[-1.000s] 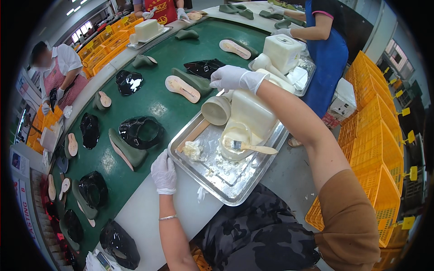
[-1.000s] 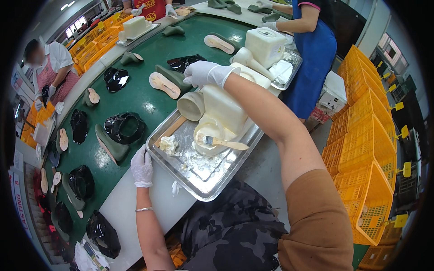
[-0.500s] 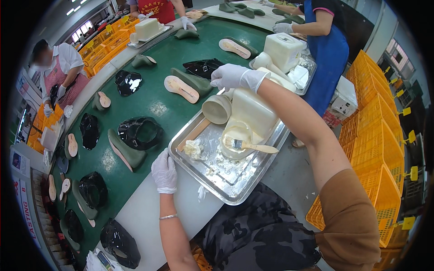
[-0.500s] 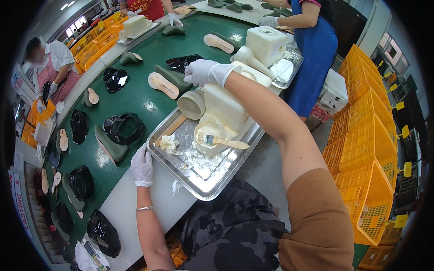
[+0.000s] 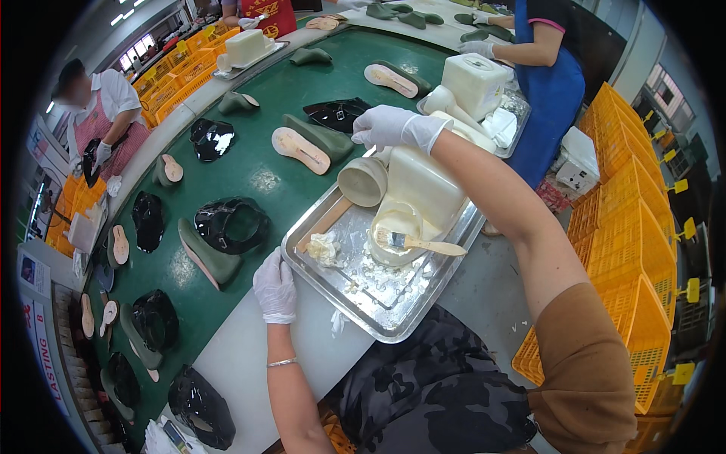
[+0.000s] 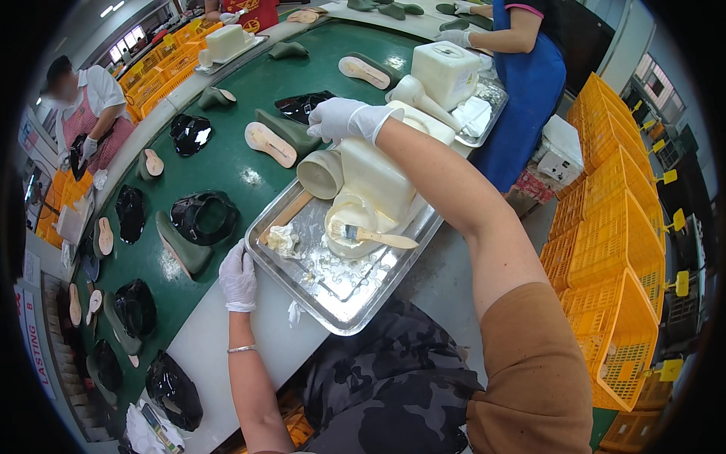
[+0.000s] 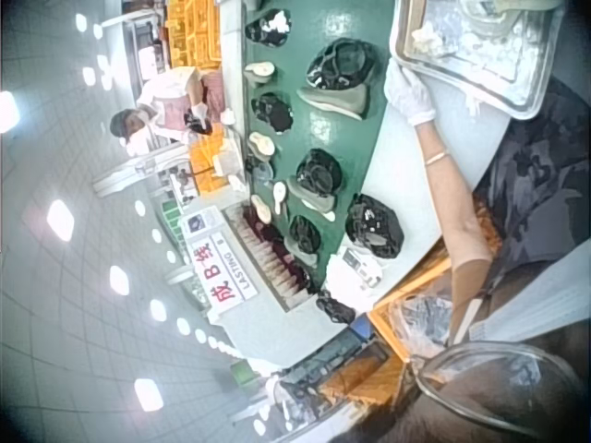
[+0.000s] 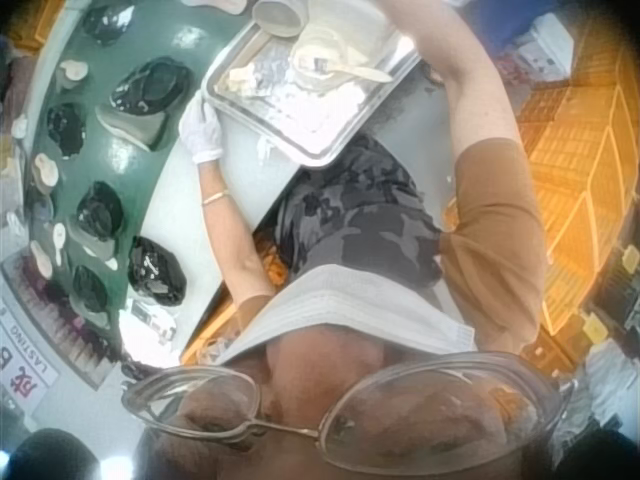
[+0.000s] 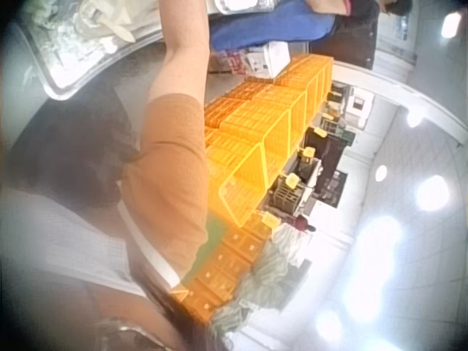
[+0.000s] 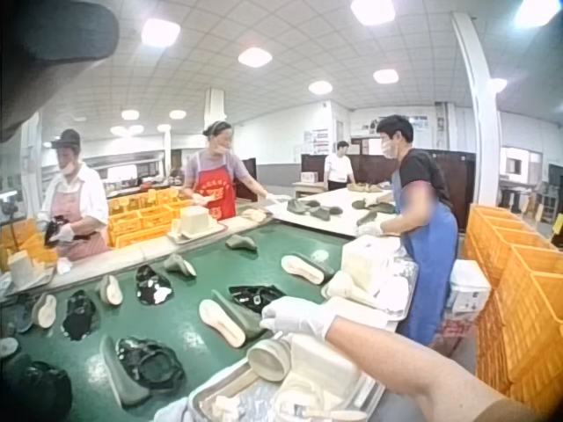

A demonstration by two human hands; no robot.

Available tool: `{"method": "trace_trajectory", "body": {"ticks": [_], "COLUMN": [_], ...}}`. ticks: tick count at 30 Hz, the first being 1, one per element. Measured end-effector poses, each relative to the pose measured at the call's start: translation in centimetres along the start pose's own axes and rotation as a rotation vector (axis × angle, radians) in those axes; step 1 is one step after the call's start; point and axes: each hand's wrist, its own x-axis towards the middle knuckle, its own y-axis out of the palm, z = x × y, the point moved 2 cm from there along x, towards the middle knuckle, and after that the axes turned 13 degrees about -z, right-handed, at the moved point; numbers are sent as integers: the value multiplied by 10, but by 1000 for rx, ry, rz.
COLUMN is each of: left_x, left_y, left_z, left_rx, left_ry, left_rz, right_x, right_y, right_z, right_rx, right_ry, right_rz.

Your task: The person applies a white adhesive to the inner lining of shoe uppers using a brush. They repeatedly dip the brush into a container of glue and coat the interior of the shoe parts, which are placed on a green workbench. The person handles the shoe parts one at a time, applying the glue to the edges and inner surfaces.

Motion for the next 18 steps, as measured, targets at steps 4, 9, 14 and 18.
{"method": "trace_trajectory", "body": {"ticks": [4,9,14,18], "left_x": [0,2,2,0], "left_y": [0,-1,-1,0], "left_z": [0,-3,-3,0], "left_rx": [-3,-10,-9,-4], "left_ry": [4,-10,-15,-26], "left_rz": [-6,7,13,21], "right_x": [0,-1,-2,-1], "right_y": [0,-1,-2,-2], "right_z": [0,0,1,1], "right_rx": [7,8,-1,-3], "right_ry": [-1,3,1,-4], "right_rz": [-2,4,2,4]}}
